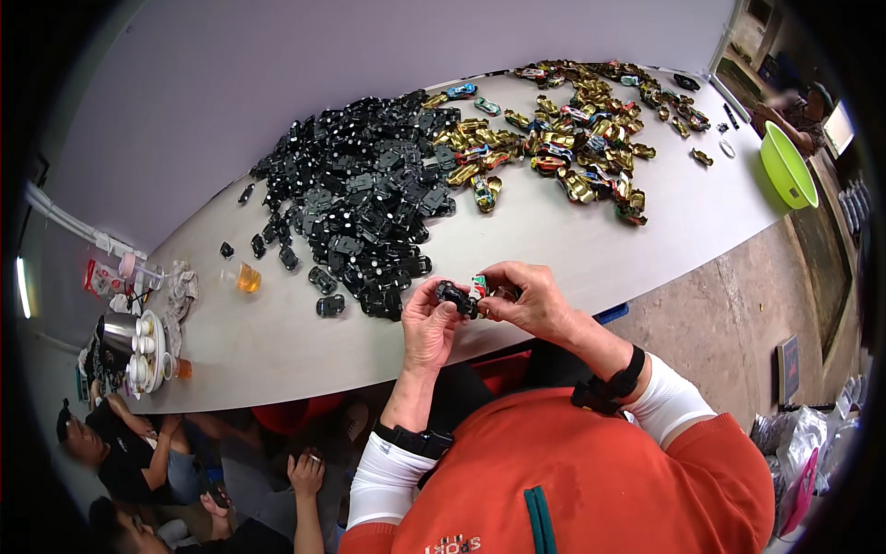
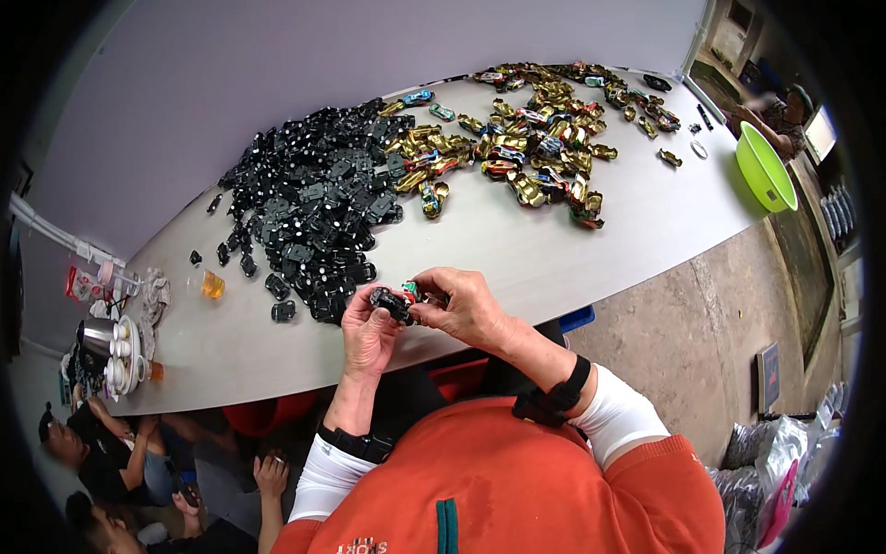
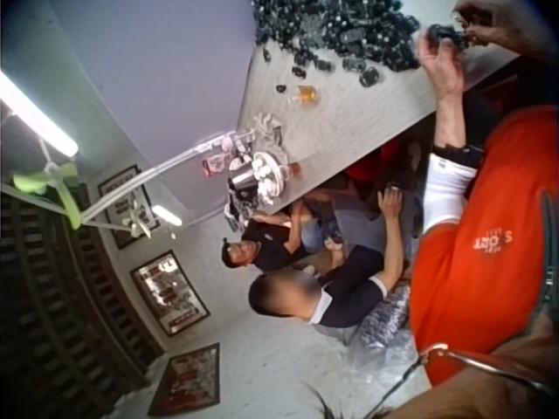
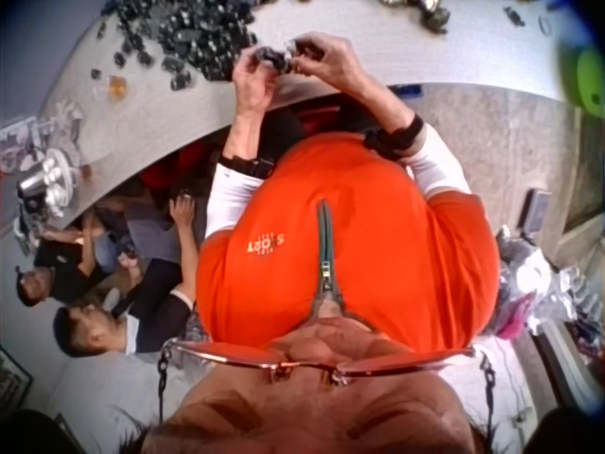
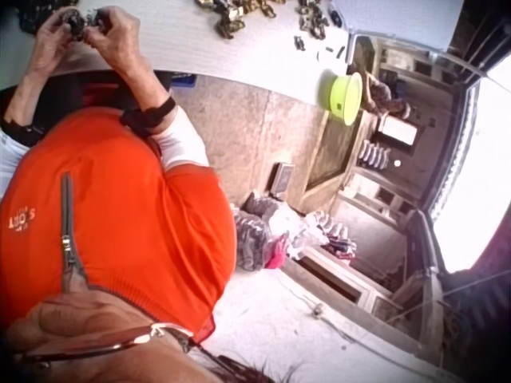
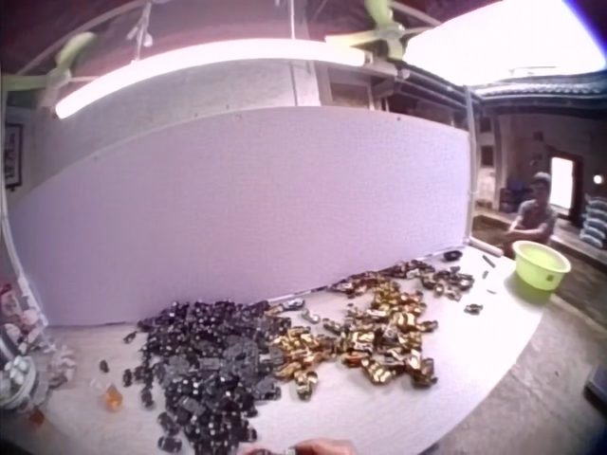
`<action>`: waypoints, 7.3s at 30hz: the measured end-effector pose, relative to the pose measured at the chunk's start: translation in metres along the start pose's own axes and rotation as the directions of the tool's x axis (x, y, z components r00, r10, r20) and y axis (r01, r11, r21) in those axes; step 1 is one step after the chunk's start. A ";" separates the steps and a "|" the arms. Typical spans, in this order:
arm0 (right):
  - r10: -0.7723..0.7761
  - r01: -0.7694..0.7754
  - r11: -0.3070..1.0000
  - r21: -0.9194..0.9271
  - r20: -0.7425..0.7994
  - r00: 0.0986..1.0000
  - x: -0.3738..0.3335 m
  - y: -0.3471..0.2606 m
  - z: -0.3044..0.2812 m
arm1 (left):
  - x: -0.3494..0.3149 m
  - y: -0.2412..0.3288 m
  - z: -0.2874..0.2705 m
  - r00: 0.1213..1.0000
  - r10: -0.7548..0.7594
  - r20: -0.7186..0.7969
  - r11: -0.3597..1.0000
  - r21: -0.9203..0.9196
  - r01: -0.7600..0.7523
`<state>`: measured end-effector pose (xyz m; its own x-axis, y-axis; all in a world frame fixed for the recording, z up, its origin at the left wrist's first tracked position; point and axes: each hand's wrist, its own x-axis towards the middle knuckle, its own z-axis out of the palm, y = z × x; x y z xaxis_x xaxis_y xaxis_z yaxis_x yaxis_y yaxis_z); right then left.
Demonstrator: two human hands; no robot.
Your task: The person assembles small toy cars by hand, picking up black chassis and gold bodies from piles on a table. They fit the bodies onto the chassis one by one and place the completed units back on the table. The process is repetitive and involves handling small components with both hands.
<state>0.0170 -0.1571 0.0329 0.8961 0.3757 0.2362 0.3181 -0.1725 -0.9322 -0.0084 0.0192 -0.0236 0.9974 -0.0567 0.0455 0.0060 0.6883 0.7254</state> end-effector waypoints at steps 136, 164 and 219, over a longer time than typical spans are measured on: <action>0.370 -0.414 0.894 0.174 0.238 0.898 -0.002 0.028 -0.023 | 0.006 0.002 0.031 0.964 -0.241 -0.116 0.814 0.516 0.266; 0.351 -0.358 0.934 0.003 0.186 0.918 -0.006 0.034 -0.009 | -0.005 -0.009 0.023 0.995 -0.082 -0.048 0.735 0.671 0.093; -0.157 0.136 0.986 -0.095 -0.267 0.951 0.021 0.038 -0.038 | -0.013 0.086 -0.044 0.967 0.164 -0.194 0.752 0.659 0.004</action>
<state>0.0594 -0.1905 0.0124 0.8847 0.1417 0.4441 0.4652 -0.2058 -0.8610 -0.0176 0.1106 0.0081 0.9797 0.1984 0.0300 -0.0389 0.0409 0.9984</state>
